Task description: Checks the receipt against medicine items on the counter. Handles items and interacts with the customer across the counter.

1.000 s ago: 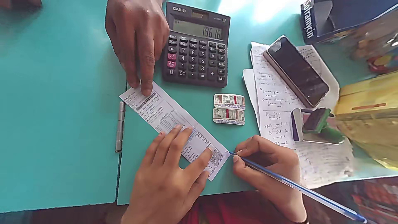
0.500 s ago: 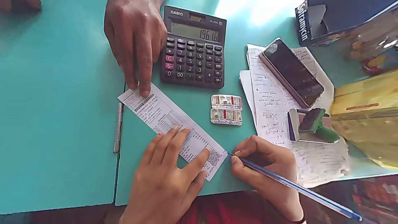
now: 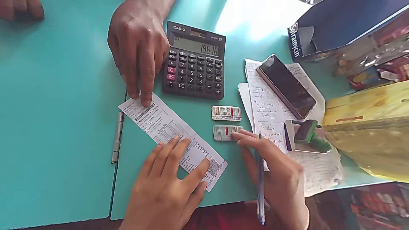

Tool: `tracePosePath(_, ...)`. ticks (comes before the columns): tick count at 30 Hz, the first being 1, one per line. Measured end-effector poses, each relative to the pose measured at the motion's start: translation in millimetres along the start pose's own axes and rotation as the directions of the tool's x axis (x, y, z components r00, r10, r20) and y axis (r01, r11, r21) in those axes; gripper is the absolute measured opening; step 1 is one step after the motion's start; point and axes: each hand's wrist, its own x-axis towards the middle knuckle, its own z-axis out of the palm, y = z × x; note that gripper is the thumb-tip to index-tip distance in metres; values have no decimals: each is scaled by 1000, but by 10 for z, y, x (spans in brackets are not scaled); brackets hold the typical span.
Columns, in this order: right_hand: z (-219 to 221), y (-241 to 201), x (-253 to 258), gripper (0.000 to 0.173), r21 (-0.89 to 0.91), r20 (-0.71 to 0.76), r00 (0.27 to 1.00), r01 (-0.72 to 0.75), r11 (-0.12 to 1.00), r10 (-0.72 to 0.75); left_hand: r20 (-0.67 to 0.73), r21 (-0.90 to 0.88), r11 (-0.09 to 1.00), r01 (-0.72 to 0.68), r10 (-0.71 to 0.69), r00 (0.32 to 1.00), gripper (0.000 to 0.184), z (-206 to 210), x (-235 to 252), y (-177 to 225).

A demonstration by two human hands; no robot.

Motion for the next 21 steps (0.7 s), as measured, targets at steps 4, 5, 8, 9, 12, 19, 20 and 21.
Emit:
tracePosePath(4,-30,23,-52,13,39,-45,999,-25,999,26,13,-14,1000,5,-5,1000,35,-17,-1,-1)
tracePosePath(5,-27,33,-58,10,38,-70,997,-25,999,27,16,-18,1000,7,-7,1000,35,-19,1,-1)
tracePosePath(8,-90,18,-40,9,-73,-67,998,-22,997,17,29,-22,1000,7,-6,1000,36,-25,-4,-7)
tracePosePath(9,-121,8,-27,10,-123,-26,1000,-19,992,16,31,-20,1000,8,-7,999,36,-27,-6,-5)
tracePosePath(12,-120,31,-18,14,-173,99,995,0,985,17,38,-11,1000,10,-10,999,37,-36,-9,-2)
tracePosePath(19,-75,133,-65,9,-137,-192,971,114,984,-139,40,-16,1000,21,-20,999,36,-33,-8,8)
tracePosePath(20,-92,133,-83,9,-170,-212,960,148,974,-183,41,-19,1000,23,-22,999,36,-35,-9,8)
tracePosePath(21,-124,133,-113,8,-197,-213,951,181,963,-223,41,-18,999,26,-25,999,35,-35,-7,6)
